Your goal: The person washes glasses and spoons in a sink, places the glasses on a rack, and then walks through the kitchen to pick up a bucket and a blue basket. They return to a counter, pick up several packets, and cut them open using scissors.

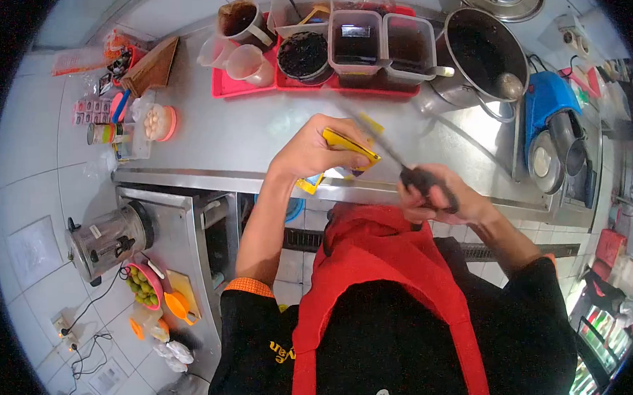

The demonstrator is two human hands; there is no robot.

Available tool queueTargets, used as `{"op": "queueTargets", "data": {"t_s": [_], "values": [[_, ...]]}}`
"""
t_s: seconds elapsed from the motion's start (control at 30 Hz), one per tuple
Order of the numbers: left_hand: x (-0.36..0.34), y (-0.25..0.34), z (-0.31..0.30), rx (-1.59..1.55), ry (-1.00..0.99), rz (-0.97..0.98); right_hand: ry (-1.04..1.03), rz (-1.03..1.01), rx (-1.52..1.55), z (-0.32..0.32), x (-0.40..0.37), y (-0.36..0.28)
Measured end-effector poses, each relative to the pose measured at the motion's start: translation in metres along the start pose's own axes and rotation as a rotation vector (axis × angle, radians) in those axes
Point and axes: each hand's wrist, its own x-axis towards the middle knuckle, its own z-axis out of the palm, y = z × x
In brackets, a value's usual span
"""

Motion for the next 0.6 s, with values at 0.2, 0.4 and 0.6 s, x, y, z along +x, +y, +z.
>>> {"op": "queueTargets", "data": {"t_s": [0.2,0.4,0.6], "values": [[0.015,0.017,-0.018,0.255,-0.005,0.188,0.092,-0.536,-0.005,-0.018,-0.009,0.013],[0.01,0.066,-0.037,0.589,-0.09,0.141,0.408,-0.315,0.266,-0.018,0.052,0.031],[-0.026,0.073,-0.027,0.891,-0.131,-0.002,0.633,-0.455,0.532,-0.01,0.132,0.036]]}}
